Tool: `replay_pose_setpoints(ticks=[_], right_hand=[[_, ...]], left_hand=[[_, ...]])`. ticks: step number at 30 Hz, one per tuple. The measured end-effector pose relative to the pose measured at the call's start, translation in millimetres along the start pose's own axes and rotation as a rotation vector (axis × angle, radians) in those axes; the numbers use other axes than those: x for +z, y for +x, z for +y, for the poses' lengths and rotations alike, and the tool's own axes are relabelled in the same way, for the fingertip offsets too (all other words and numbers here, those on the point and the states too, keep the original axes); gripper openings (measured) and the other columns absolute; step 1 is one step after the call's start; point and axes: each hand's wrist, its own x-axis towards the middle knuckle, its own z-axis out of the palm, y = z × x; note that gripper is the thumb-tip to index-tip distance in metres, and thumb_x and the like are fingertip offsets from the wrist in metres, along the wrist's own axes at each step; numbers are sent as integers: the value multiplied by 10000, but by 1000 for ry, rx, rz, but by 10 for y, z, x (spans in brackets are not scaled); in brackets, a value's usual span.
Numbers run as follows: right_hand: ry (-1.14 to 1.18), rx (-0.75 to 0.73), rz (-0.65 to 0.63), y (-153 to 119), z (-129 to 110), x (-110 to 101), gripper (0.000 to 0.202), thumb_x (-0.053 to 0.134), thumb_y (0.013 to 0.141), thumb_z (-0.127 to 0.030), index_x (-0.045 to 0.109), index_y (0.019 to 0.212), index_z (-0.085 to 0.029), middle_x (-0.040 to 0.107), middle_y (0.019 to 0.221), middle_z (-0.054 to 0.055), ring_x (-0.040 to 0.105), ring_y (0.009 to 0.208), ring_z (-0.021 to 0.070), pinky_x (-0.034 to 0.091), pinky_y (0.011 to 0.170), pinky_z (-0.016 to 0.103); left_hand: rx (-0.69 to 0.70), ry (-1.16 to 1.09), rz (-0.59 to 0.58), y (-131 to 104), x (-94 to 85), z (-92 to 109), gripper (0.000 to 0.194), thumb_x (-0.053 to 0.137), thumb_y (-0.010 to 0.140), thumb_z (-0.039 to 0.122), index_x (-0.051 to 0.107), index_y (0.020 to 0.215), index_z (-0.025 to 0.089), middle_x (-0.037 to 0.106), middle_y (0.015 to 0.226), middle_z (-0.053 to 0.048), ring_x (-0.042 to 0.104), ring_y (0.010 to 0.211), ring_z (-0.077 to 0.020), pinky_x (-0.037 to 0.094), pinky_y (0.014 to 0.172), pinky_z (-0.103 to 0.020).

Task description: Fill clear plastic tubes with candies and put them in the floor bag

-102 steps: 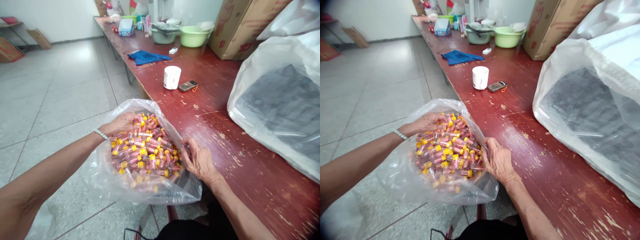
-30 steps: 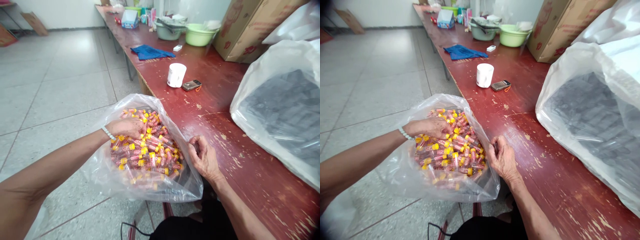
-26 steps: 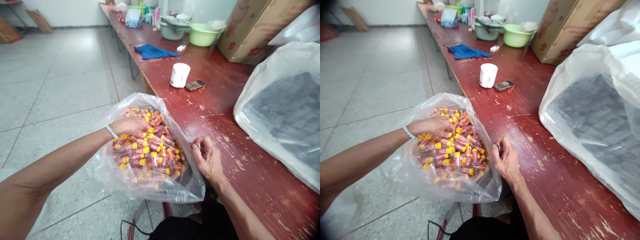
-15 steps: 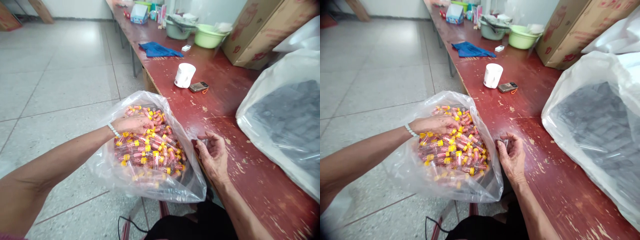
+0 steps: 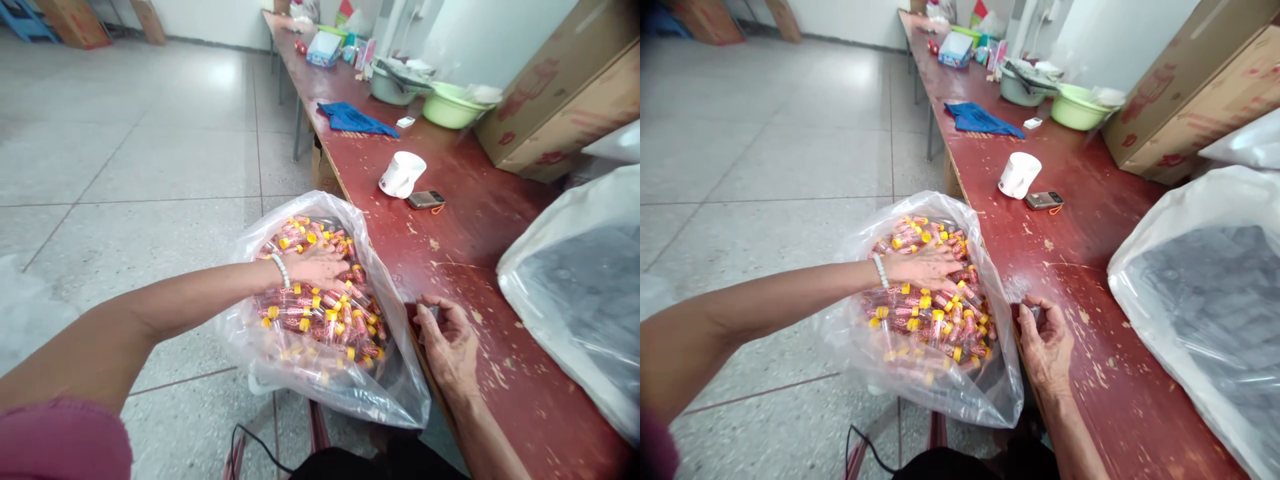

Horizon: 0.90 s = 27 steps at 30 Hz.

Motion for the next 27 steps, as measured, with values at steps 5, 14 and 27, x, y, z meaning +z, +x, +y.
replay_pose_setpoints(ticks=[5,14,27], right_hand=[[-29,32,3,6,38,4,394,603,749,-491,599,988,-178,602,722,23,518,567,132,432,528,267],[-68,33,8,7,-10,8,391,600,744,-497,591,964,-174,584,670,5,513,534,129,423,505,257],[-55,-26,8,28,46,20,360,581,768,-452,602,978,-160,603,696,15,567,612,153,450,588,286]], left_hand=[[22,-80,-156,41,229,340,698,335,794,667,456,1294,195,441,1379,-165,416,1243,-342,246,1024,-506],[245,-6,80,247,445,750,533,445,801,574,597,1098,159,573,1168,-177,458,1140,-377,335,912,-575],[154,99,155,478,625,975,436,446,823,420,625,1075,112,574,1195,-202,471,1130,-373,330,942,-555]])
